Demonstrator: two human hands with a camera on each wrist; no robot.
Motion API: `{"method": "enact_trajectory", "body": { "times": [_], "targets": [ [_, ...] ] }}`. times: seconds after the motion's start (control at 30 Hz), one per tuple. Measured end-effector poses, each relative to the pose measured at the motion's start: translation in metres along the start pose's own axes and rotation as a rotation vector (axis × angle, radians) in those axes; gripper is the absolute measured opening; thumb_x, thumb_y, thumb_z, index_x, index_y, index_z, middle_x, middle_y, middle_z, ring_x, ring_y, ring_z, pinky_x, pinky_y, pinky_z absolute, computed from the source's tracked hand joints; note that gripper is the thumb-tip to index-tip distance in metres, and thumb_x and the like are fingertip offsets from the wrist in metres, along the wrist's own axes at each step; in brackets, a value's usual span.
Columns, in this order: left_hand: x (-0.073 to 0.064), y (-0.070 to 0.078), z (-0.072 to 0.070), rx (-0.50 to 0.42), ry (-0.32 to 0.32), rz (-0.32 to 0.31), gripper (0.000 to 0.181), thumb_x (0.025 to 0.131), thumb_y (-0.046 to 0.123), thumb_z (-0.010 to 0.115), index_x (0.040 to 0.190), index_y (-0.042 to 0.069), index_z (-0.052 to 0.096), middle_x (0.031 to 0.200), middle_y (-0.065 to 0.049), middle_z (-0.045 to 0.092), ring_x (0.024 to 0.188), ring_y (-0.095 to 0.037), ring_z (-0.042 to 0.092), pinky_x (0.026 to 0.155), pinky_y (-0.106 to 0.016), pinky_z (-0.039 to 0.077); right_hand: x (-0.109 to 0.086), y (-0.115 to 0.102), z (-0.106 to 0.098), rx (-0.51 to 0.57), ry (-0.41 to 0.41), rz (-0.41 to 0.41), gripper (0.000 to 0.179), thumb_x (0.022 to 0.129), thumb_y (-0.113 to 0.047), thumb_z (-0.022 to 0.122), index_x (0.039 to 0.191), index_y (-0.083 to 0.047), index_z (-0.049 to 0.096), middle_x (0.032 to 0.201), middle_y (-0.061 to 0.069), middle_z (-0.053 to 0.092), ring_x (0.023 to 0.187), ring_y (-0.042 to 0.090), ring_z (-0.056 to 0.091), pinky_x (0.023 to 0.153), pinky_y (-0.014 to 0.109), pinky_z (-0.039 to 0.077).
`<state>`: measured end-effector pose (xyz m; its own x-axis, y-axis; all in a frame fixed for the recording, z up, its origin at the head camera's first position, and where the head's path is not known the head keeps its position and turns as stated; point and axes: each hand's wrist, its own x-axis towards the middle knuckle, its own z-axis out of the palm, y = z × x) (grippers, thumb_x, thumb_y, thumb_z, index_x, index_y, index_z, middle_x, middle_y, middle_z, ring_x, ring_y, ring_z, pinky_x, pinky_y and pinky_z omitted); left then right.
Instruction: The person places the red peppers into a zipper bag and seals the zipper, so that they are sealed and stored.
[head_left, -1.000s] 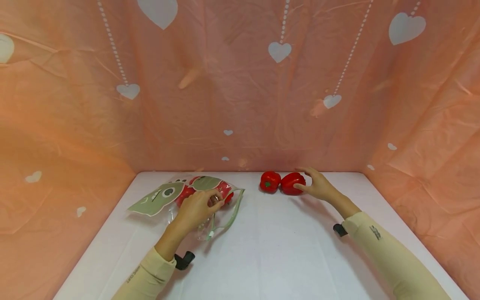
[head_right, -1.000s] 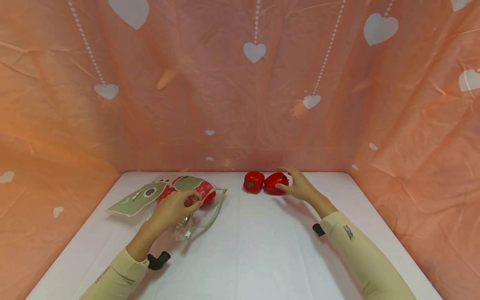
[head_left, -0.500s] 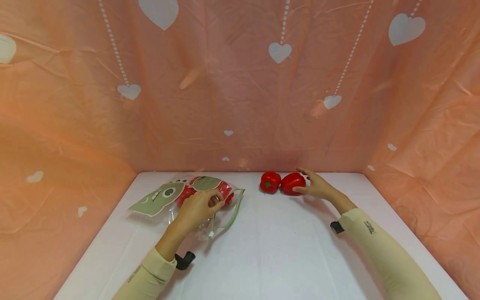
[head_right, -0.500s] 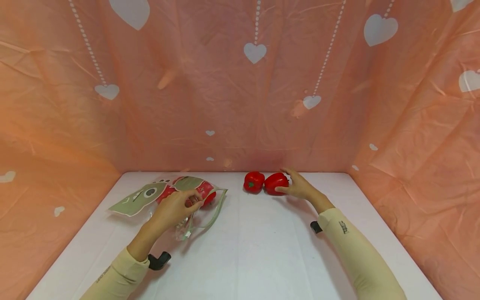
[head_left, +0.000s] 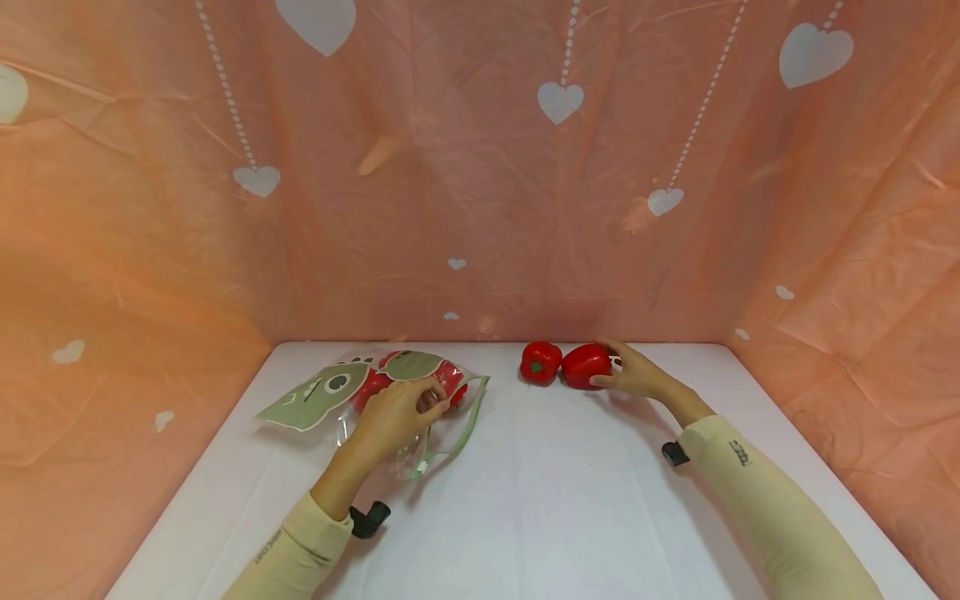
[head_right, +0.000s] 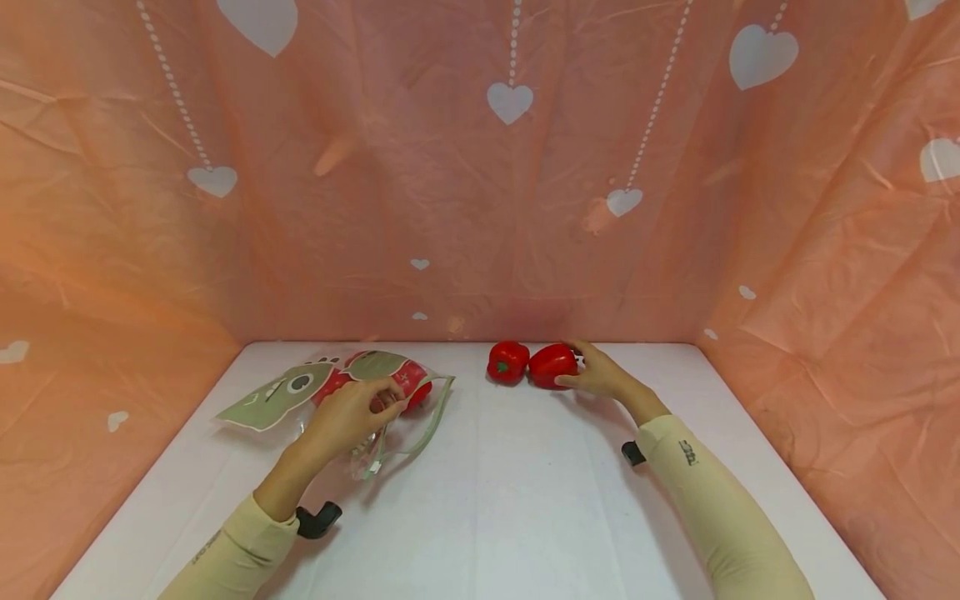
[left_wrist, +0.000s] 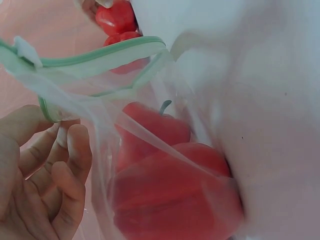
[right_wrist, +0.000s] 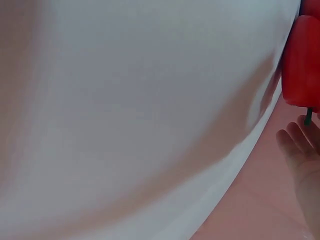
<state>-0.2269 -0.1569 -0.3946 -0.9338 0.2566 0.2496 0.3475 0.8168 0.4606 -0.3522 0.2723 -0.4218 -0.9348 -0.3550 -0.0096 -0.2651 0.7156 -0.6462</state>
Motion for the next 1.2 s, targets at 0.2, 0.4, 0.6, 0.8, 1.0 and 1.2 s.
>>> {"method": "enact_trajectory", "body": {
  "times": [0.2, 0.4, 0.6, 0.8, 1.0, 1.2],
  "targets": [
    [-0.001, 0.001, 0.000, 0.003, 0.001, -0.004, 0.008, 0.098, 0.029, 0.080, 0.097, 0.024, 0.073, 0.081, 0.014, 0.070, 0.075, -0.005, 0.062, 0.068, -0.035, 0.052, -0.004, 0.000, -0.003, 0.004, 0.005, -0.039, 0.079, 0.099, -0.017, 0.077, 0.161, 0.005, 0.033, 0.154, 0.033, 0.048, 0.143, 0.054, 0.044, 0.116, 0.065, 0.042],
    [-0.001, 0.001, 0.000, 0.004, -0.001, -0.007, 0.008, 0.098, 0.029, 0.080, 0.098, 0.024, 0.073, 0.081, 0.013, 0.070, 0.075, -0.005, 0.062, 0.067, -0.035, 0.052, -0.011, -0.001, -0.003, -0.011, 0.013, -0.041, 0.076, 0.098, -0.017, 0.079, 0.158, 0.006, 0.038, 0.147, 0.033, 0.054, 0.136, 0.053, 0.053, 0.110, 0.060, 0.050],
    [-0.002, 0.002, 0.000, 0.001, -0.001, -0.003, 0.008, 0.098, 0.028, 0.081, 0.098, 0.023, 0.074, 0.081, 0.012, 0.071, 0.075, -0.006, 0.062, 0.067, -0.034, 0.052, -0.018, -0.006, 0.001, 0.015, 0.011, -0.018, 0.073, 0.096, -0.021, 0.083, 0.154, 0.003, 0.046, 0.142, 0.029, 0.061, 0.131, 0.049, 0.060, 0.104, 0.054, 0.055],
    [-0.001, 0.002, 0.000, 0.005, -0.001, -0.001, 0.009, 0.098, 0.028, 0.081, 0.099, 0.023, 0.073, 0.082, 0.012, 0.071, 0.076, -0.006, 0.063, 0.067, -0.034, 0.052, -0.025, -0.015, 0.009, 0.040, -0.005, -0.040, 0.074, 0.095, -0.025, 0.084, 0.154, 0.001, 0.048, 0.142, 0.026, 0.063, 0.131, 0.046, 0.061, 0.103, 0.051, 0.057],
    [-0.001, 0.002, -0.001, 0.013, -0.007, -0.011, 0.009, 0.098, 0.029, 0.080, 0.100, 0.023, 0.074, 0.083, 0.013, 0.071, 0.077, -0.006, 0.064, 0.067, -0.035, 0.052, -0.031, -0.025, 0.016, 0.067, -0.014, -0.069, 0.073, 0.094, -0.028, 0.086, 0.152, -0.002, 0.050, 0.141, 0.022, 0.065, 0.128, 0.042, 0.064, 0.102, 0.050, 0.058],
    [-0.002, 0.003, -0.001, 0.014, -0.002, -0.010, 0.009, 0.097, 0.029, 0.081, 0.099, 0.023, 0.074, 0.082, 0.012, 0.071, 0.075, -0.007, 0.063, 0.066, -0.034, 0.052, -0.036, -0.039, 0.023, 0.088, -0.020, -0.102, 0.073, 0.093, -0.029, 0.087, 0.151, -0.002, 0.052, 0.140, 0.021, 0.066, 0.126, 0.040, 0.066, 0.100, 0.048, 0.059]
  ]
}}
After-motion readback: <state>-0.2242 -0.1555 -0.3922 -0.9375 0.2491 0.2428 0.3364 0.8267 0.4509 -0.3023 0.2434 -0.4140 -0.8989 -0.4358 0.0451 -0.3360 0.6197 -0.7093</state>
